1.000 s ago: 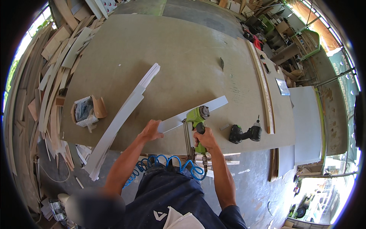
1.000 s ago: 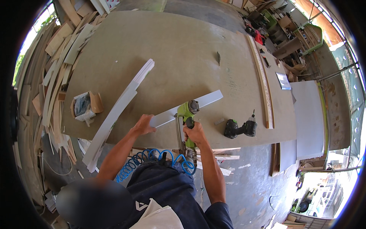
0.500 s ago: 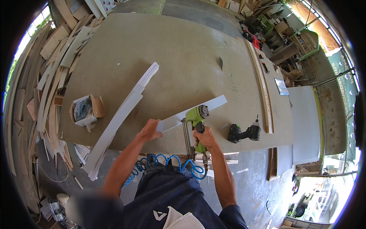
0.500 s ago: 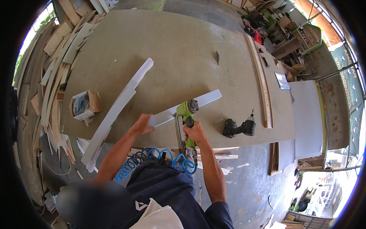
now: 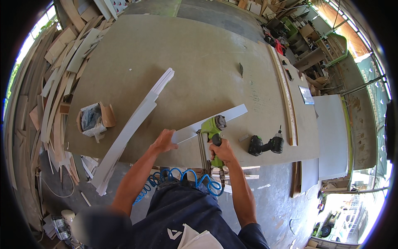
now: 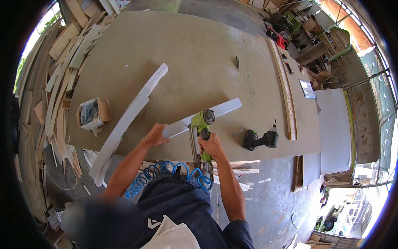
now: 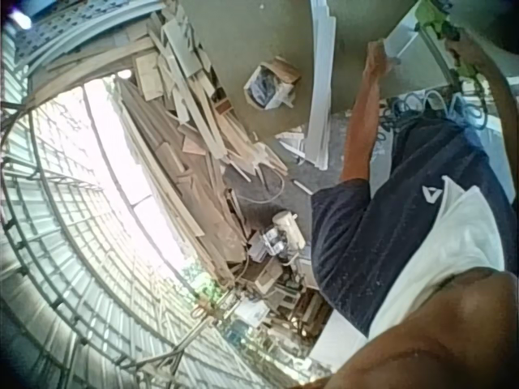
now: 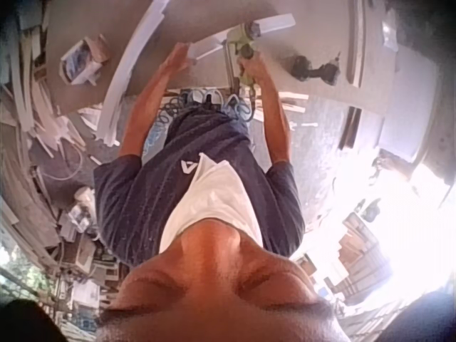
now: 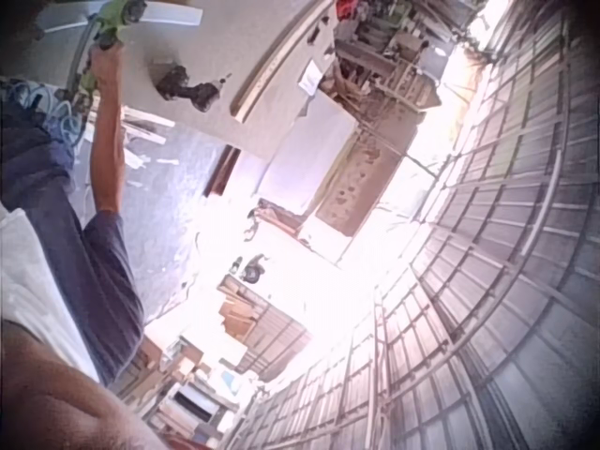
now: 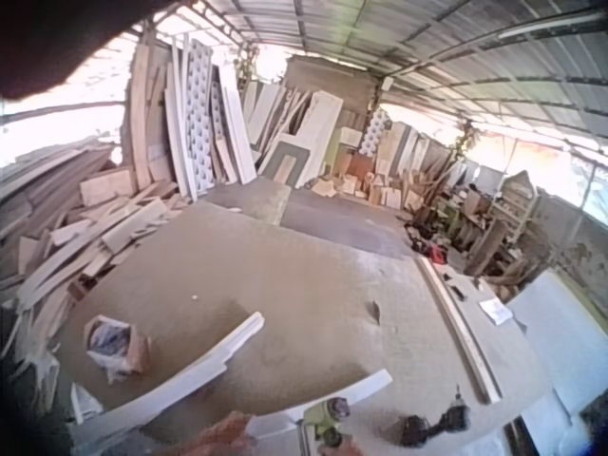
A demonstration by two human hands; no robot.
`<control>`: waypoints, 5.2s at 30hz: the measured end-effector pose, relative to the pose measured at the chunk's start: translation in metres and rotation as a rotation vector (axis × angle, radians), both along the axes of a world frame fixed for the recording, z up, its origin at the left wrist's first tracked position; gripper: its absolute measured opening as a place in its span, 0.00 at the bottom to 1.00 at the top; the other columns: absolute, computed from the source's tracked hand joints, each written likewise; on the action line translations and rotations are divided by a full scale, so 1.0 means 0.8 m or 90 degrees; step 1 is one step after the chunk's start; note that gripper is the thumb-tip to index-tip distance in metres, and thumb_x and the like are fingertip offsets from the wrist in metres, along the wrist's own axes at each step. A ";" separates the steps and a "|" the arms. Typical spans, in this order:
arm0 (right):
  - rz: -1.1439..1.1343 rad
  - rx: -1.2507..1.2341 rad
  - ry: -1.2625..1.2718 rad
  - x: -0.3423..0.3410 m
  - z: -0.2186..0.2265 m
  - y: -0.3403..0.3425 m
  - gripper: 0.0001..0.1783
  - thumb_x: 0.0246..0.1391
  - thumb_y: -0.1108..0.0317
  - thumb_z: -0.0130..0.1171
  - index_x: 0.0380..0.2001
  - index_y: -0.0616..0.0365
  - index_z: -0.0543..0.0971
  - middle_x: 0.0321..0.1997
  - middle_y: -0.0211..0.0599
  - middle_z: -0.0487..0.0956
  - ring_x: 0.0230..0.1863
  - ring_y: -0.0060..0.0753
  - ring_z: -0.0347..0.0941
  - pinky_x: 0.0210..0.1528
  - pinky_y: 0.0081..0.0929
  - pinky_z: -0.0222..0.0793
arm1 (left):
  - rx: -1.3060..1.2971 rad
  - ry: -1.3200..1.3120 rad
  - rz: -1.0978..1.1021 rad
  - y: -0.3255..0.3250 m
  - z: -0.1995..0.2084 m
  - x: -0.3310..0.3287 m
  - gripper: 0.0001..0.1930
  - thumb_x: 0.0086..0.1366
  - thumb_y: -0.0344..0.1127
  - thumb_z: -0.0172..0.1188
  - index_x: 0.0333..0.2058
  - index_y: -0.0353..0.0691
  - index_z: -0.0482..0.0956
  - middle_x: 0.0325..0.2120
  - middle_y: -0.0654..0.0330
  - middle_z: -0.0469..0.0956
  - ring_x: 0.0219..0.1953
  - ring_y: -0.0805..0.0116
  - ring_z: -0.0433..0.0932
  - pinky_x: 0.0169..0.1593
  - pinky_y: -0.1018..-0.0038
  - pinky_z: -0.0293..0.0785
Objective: The person retrieves white plastic molding strips from a cabinet and places them on a workbench. They then use a pneumatic nail gun to fasten the strips together, repeatedly aligning and nailing the pieces to form a larger assembly.
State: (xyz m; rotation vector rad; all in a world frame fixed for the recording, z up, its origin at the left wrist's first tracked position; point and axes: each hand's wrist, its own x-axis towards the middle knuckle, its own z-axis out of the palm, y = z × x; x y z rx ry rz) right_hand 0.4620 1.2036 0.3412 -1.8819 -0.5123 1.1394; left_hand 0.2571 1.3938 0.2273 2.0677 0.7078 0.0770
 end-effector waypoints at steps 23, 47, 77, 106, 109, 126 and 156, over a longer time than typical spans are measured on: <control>0.001 -0.004 0.017 -0.016 0.012 -0.021 0.17 0.52 0.76 0.59 0.47 0.70 0.78 0.21 0.35 0.74 0.17 0.27 0.71 0.20 0.30 0.74 | 0.142 -0.256 0.091 -0.028 -0.046 -0.040 0.33 0.53 0.34 0.72 0.56 0.31 0.70 0.51 0.46 0.71 0.50 0.45 0.76 0.52 0.60 0.75; 0.240 -0.003 -0.058 -0.067 0.011 0.026 0.13 0.50 0.70 0.60 0.34 0.73 0.77 0.20 0.39 0.76 0.16 0.30 0.77 0.20 0.31 0.72 | 0.153 -0.245 0.082 -0.033 -0.045 -0.043 0.31 0.57 0.34 0.70 0.57 0.33 0.68 0.45 0.47 0.72 0.46 0.46 0.76 0.48 0.59 0.75; 0.198 -0.001 -0.016 -0.052 0.004 0.019 0.09 0.50 0.74 0.59 0.33 0.71 0.77 0.19 0.35 0.75 0.15 0.26 0.74 0.19 0.28 0.73 | 0.131 -0.220 0.091 -0.033 -0.047 -0.042 0.32 0.54 0.33 0.72 0.56 0.32 0.69 0.47 0.47 0.73 0.45 0.46 0.77 0.49 0.59 0.76; 0.159 0.000 -0.015 -0.050 0.008 0.008 0.11 0.51 0.75 0.60 0.38 0.70 0.77 0.18 0.34 0.74 0.15 0.27 0.74 0.19 0.28 0.72 | 0.071 -0.198 0.103 -0.028 -0.048 -0.042 0.33 0.53 0.34 0.72 0.56 0.32 0.70 0.49 0.46 0.73 0.49 0.47 0.77 0.51 0.60 0.75; 0.037 0.038 -0.002 -0.038 -0.007 -0.021 0.13 0.52 0.76 0.59 0.41 0.70 0.77 0.18 0.34 0.74 0.15 0.29 0.73 0.19 0.29 0.73 | 0.104 -0.157 0.093 -0.025 -0.040 -0.038 0.36 0.50 0.40 0.74 0.56 0.32 0.70 0.50 0.44 0.73 0.50 0.45 0.76 0.53 0.58 0.74; -0.395 0.214 0.211 0.030 -0.142 -0.103 0.24 0.53 0.71 0.56 0.54 0.67 0.75 0.19 0.32 0.70 0.18 0.31 0.68 0.29 0.40 0.73 | 0.143 0.061 -0.033 -0.006 0.027 0.058 0.36 0.42 0.46 0.76 0.46 0.27 0.75 0.37 0.42 0.82 0.42 0.44 0.83 0.45 0.55 0.81; -0.160 -0.285 -0.156 0.043 -0.129 -0.119 0.25 0.53 0.53 0.66 0.25 0.72 0.81 0.22 0.47 0.82 0.16 0.36 0.79 0.19 0.28 0.76 | 0.337 0.480 0.881 0.194 0.016 -0.485 0.27 0.56 0.30 0.68 0.54 0.38 0.70 0.47 0.44 0.80 0.49 0.41 0.80 0.52 0.51 0.76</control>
